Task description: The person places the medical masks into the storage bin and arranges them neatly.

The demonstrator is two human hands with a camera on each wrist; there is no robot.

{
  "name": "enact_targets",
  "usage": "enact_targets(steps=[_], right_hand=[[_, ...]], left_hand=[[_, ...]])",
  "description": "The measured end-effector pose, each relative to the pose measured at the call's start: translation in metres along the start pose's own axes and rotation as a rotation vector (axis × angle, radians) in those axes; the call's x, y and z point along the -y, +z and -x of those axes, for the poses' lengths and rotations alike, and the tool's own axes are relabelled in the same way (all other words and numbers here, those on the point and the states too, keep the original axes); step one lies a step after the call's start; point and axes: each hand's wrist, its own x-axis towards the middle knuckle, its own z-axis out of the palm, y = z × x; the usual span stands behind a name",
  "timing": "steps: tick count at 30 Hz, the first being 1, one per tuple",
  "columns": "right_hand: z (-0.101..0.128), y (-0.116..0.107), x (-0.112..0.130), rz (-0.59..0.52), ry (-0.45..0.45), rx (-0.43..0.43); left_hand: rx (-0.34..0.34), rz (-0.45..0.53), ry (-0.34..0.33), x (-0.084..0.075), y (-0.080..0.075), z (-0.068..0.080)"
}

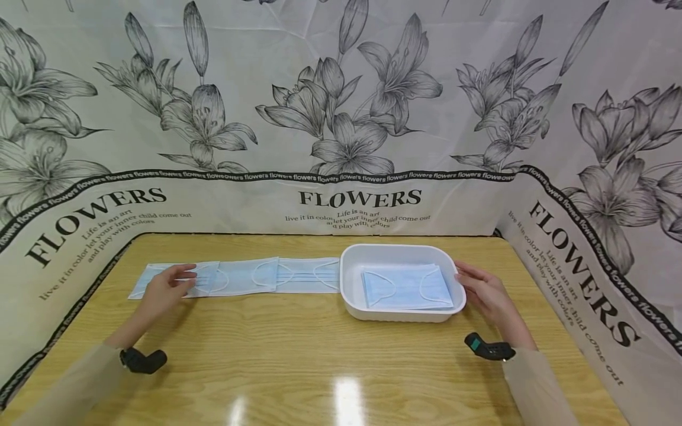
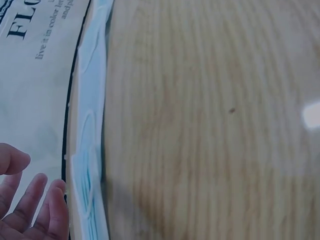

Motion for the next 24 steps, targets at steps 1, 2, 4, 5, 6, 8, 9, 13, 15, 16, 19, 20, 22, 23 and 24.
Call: enact_targets(steps=[1, 2, 4, 5, 6, 8, 9, 13, 15, 16, 19, 20, 22, 23, 24], right_hand=[[0.0, 0.0, 0.0, 0.005, 0.001, -0.001], [0.0, 0.0, 0.0, 0.006, 0.003, -0.001], [-0.001, 0.0, 0.0, 0.02, 0.005, -0.001], [0.0, -0.001, -0.001, 0.016, 0.006, -0.001], [0.0, -0.001, -0.001, 0.011, 0.005, -0.001], [0.0, -0.002, -0.001, 0.001, 0.005, 0.002], [0.0, -0.002, -0.001, -0.002, 0.004, 0.004], [0.0, -0.002, -0.001, -0.016, 0.006, 0.006], [-0.001, -0.001, -0.001, -0.015, 0.006, 0.008], [-0.001, -0.001, -0.001, -0.015, 0.006, 0.007], [-0.002, -0.001, -0.002, -0.009, 0.008, 0.001], [-0.002, -0.001, -0.002, -0.008, 0.012, -0.003], [-0.002, -0.001, -0.001, 0.01, 0.014, -0.008], [-0.002, -0.001, -0.001, 0.017, 0.016, -0.01], [-0.002, -0.001, -0.001, 0.024, 0.014, -0.01]], left_hand=[[-0.006, -0.009, 0.002, 0.001, -0.003, -0.001], [-0.015, -0.017, 0.004, 0.001, -0.006, -0.002], [-0.021, -0.019, -0.003, 0.003, -0.012, -0.003], [-0.026, -0.019, -0.012, 0.004, -0.014, -0.004], [-0.032, -0.021, -0.023, 0.006, -0.017, -0.005], [-0.047, -0.031, -0.042, 0.01, -0.021, -0.007], [-0.051, -0.035, -0.052, 0.012, -0.024, -0.008], [-0.078, -0.067, -0.086, 0.024, -0.029, -0.008], [-0.092, -0.073, -0.097, 0.031, -0.032, -0.007], [-0.099, -0.075, -0.11, 0.034, -0.033, -0.006], [-0.131, -0.084, -0.133, 0.045, -0.037, -0.007], [-0.141, -0.082, -0.135, 0.048, -0.038, -0.007], [-0.154, -0.077, -0.142, 0.052, -0.04, -0.007], [-0.16, -0.075, -0.137, 0.054, -0.042, -0.007], [-0.162, -0.07, -0.135, 0.055, -0.043, -0.007]])
